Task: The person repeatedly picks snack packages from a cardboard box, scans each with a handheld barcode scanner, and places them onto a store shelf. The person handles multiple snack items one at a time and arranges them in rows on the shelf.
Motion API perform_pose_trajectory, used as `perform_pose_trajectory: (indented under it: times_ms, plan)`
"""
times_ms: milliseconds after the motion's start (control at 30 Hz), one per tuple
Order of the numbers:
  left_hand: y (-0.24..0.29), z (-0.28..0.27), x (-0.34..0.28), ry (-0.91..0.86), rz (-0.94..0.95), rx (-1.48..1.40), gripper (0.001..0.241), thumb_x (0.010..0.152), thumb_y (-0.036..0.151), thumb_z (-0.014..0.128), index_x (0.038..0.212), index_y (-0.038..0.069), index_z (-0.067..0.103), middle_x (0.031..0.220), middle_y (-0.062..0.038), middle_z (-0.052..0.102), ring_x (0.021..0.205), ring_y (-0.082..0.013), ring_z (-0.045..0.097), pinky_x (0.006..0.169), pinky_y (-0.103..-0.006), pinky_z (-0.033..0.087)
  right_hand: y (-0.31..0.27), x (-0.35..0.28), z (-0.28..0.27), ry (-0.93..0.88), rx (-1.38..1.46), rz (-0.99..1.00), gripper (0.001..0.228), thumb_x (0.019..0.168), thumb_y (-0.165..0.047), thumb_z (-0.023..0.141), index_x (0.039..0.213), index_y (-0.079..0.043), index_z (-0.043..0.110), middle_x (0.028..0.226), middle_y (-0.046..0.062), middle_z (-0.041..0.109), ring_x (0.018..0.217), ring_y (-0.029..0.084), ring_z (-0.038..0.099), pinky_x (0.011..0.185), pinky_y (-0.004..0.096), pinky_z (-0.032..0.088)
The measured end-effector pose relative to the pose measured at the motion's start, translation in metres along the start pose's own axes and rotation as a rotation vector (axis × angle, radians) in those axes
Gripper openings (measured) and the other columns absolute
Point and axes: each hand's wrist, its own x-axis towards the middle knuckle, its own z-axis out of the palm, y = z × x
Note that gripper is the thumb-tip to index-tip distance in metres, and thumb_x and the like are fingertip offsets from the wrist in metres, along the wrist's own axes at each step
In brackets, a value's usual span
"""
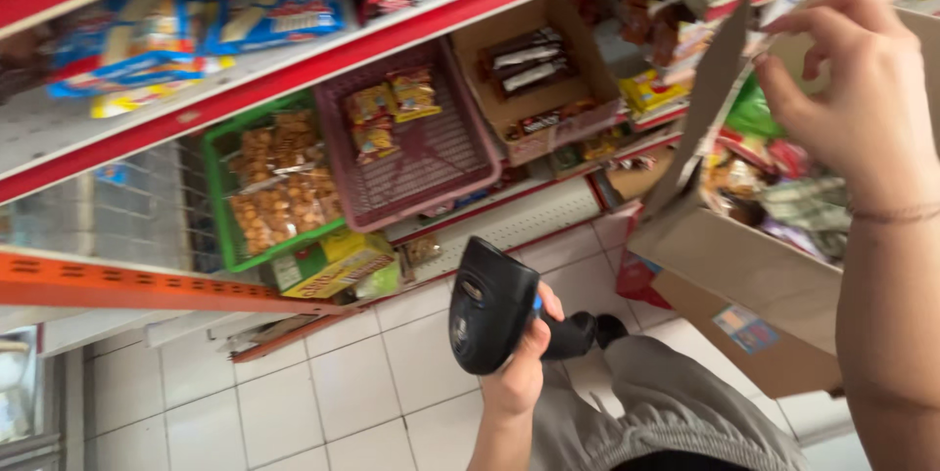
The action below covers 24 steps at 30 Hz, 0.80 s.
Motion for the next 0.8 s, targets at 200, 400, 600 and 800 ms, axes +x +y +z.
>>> perform_pose_trajectory:
  times_ms: [200,400,600,800]
  plan:
    - [-0.047,0.065,0.021,0.02,-0.026,-0.162,0.031,0.097,0.017,0.072,0.118,0.0,0.057,0.103,-0.011,0.059,0.095,-0.0222,0.058,0.085,-0.0392,0.049,0.146,0.005,0.064,-0.92,-0.283,0.161,0.047,0.09,-0.048,0.066,0.129,-0.023,0.073,0.121,0.014,0.076,0.111,0.036,0.07,0.101,0.046,0.053]
    - [-0.086,0.121,0.029,0.034,-0.089,-0.126,0.031,0.097,0.015,0.073,0.119,0.0,0.057,0.102,-0.013,0.061,0.095,-0.0221,0.058,0.087,-0.039,0.049,0.202,-0.049,0.182,-1.106,-0.007,-0.066,0.056,0.087,-0.042,0.067,0.132,-0.01,0.064,0.117,0.021,0.071,0.11,0.038,0.067,0.096,0.046,0.053]
    - [-0.112,0.152,0.03,0.044,-0.197,0.055,0.032,0.098,0.018,0.072,0.12,0.0,0.06,0.099,-0.009,0.064,0.094,-0.0187,0.059,0.086,-0.0334,0.048,0.211,-0.084,0.244,-1.03,0.015,-0.355,0.05,0.082,-0.032,0.071,0.127,-0.01,0.066,0.118,0.015,0.065,0.113,0.035,0.063,0.093,0.047,0.054]
    - [-0.132,0.164,0.036,0.052,-0.244,0.173,0.025,0.099,0.017,0.071,0.115,0.0,0.062,0.1,-0.006,0.064,0.094,-0.0162,0.059,0.087,-0.0318,0.048,0.203,-0.098,0.255,-0.942,-0.094,-0.508,0.062,0.072,-0.041,0.082,0.123,-0.011,0.066,0.129,0.009,0.057,0.122,0.028,0.052,0.099,0.046,0.045]
